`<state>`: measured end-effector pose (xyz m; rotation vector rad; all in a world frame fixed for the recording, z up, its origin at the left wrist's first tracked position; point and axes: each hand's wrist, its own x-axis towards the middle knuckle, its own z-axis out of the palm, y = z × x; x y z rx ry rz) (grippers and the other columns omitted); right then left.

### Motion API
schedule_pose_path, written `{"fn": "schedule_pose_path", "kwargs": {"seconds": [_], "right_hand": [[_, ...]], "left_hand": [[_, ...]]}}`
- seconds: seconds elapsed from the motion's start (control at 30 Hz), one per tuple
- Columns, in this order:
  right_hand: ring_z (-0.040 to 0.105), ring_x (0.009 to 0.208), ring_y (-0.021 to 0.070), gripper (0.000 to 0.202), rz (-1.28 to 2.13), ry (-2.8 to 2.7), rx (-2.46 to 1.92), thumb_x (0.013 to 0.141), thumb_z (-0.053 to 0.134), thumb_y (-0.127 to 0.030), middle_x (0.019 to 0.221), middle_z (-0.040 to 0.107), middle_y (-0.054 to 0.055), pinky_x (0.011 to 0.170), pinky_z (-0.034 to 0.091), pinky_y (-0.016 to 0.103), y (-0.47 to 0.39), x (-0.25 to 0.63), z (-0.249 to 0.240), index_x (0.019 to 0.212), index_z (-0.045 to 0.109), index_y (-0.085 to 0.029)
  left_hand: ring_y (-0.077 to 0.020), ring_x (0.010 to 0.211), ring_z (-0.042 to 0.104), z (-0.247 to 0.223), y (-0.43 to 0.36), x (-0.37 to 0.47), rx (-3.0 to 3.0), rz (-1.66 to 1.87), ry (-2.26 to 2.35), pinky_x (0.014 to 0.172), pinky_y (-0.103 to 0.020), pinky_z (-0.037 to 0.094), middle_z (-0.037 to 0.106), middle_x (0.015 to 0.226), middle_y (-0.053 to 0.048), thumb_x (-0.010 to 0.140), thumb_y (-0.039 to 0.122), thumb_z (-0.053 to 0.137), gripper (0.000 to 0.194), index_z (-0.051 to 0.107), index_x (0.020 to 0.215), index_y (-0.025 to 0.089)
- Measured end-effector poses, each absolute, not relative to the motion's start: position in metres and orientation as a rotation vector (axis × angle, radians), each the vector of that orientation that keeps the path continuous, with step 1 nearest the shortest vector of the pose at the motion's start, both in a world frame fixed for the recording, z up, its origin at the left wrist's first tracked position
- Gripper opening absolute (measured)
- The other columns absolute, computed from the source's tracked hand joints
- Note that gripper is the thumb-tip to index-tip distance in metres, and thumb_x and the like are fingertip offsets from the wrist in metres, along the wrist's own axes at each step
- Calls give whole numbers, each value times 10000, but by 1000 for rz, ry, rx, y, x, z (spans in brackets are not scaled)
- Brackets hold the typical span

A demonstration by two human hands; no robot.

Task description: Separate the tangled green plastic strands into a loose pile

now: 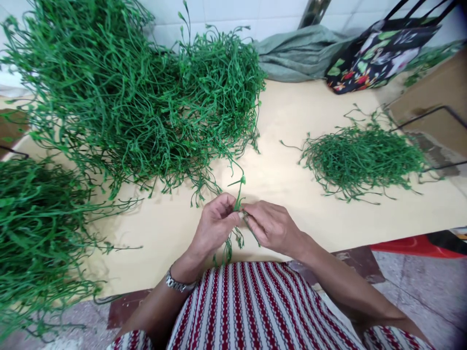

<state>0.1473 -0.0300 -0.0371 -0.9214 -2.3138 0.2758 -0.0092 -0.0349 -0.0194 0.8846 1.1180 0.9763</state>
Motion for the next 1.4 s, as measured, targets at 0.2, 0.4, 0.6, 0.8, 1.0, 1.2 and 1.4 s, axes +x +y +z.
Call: {"fn": "schedule_pose_path", "kwargs": {"seconds": [0.2,0.4,0.6,0.8,1.0,1.2,1.4], "right_hand": [[592,615,105,103,178,-2159,-928,846,482,-108,728,649,20,590,503,233,-34,143,-42,934,526,-138],[597,614,112,208,107,-2137,-932,830,494,-69,724,649,34,598,514,241,-41,140,-46,1032,492,-119],[592,615,107,193,194,-2177,-950,856,451,-79,734,644,23,591,515,240,-44,141,-42,1038,480,-137],[583,673,119,88,316,-2358,-909,879,432,-102,779,639,39,633,497,257,-43,147,-27,904,505,-145],[522,620,125,138,121,-2481,-953,897,377,-89,685,577,26,551,431,257,-44,149,-24,918,507,-130],[485,609,127,131,109,-2493,-919,875,398,-82,666,542,24,542,407,257,-41,150,-32,827,509,-134],[438,565,110,162,181,-2313,-911,845,408,-77,602,491,-3,542,399,233,-38,147,-46,735,489,-164]], "left_hand": [[-87,637,510,-22,-39,-8,822,997,1040,599,-206,442,533,719,29,676,111,587,149,522,798,167],[-94,550,487,-20,-39,-10,934,818,1085,563,-220,393,525,575,14,712,199,579,84,567,679,123],[-89,540,381,-20,-40,-12,1075,873,1113,515,-222,303,442,552,22,695,220,586,204,516,525,134],[-83,522,271,-17,-35,-18,1384,803,1139,520,-234,245,262,500,52,685,146,515,300,331,449,160],[-70,492,221,-12,-32,-18,1424,657,1266,466,-229,180,204,498,56,684,170,494,327,254,462,175],[-49,424,217,-12,-32,-15,1292,575,1256,425,-220,152,193,439,71,653,152,457,285,281,430,174],[-45,426,248,-12,-36,-9,1154,645,1249,421,-209,182,242,427,74,639,145,489,274,322,422,160]]}}
